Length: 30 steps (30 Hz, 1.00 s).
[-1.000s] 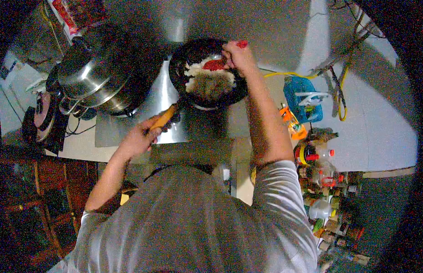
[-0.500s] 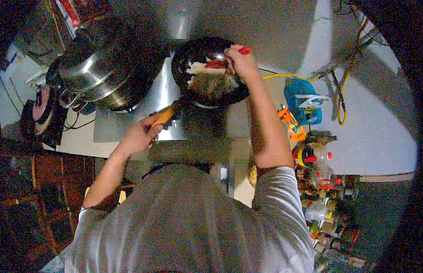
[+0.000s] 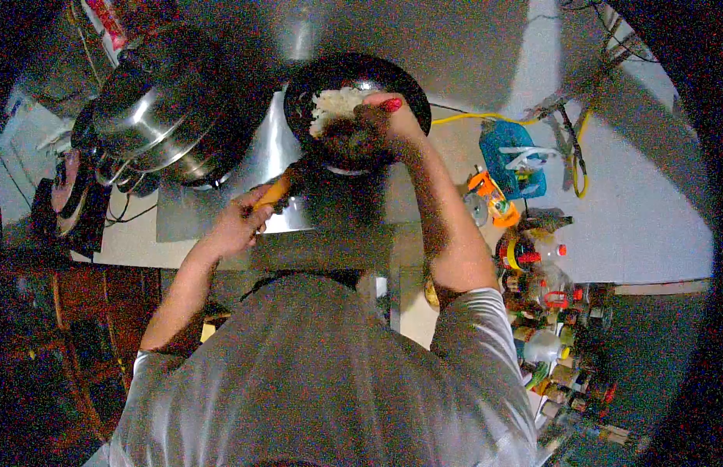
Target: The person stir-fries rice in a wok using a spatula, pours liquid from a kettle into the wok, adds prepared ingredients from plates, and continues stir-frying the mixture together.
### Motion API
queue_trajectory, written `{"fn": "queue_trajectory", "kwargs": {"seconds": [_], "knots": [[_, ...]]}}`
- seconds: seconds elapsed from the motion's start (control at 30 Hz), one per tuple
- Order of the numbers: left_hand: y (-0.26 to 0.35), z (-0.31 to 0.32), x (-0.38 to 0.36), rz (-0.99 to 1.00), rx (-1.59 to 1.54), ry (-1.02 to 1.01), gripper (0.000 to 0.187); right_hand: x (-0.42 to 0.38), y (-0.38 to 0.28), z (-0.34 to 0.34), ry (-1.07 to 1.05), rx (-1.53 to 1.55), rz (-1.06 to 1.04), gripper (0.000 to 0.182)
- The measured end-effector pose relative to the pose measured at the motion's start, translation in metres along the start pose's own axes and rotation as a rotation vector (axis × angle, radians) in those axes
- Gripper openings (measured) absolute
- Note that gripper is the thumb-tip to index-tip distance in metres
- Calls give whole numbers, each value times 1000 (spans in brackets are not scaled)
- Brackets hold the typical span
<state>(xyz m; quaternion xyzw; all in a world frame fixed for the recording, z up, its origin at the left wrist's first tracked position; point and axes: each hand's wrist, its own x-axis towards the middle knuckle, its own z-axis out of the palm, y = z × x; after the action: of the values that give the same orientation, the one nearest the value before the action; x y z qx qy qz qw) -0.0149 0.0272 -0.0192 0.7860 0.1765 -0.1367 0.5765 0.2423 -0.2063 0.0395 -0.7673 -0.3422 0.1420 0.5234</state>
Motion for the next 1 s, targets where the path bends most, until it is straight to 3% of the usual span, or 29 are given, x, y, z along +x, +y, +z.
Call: {"fn": "queue_trajectory", "kwargs": {"seconds": [0.1,0.27,0.33,0.47,0.5,0.67,0.73,0.87,0.9,1.0], "knots": [[4,3,-8,-17,-13,14,54,-4,-35,-11,50,158,159,15],[-5,4,-3,21,-28,5,52,-5,10,10,54,148,-33,13],[4,3,-5,18,-70,20,52,7,-15,1,136,160,86,15],[-2,2,-3,-15,-46,27,52,24,-10,-2,21,300,-14,19],[-3,3,-5,-19,-44,19,52,35,23,5,0,192,-31,20],[7,-4,-7,-2,-17,-17,53,30,-30,1,21,68,51,20],[0,-6,1,5,-16,-2,53,26,-30,7,-6,255,-13,23],[10,-1,-8,-7,-22,16,54,36,-35,-22,-58,181,193,23],[10,-2,-6,-2,-22,22,54,34,-44,-17,48,180,119,23],[-1,1,-5,-14,-62,-3,54,51,14,0,27,128,-56,24]]}}
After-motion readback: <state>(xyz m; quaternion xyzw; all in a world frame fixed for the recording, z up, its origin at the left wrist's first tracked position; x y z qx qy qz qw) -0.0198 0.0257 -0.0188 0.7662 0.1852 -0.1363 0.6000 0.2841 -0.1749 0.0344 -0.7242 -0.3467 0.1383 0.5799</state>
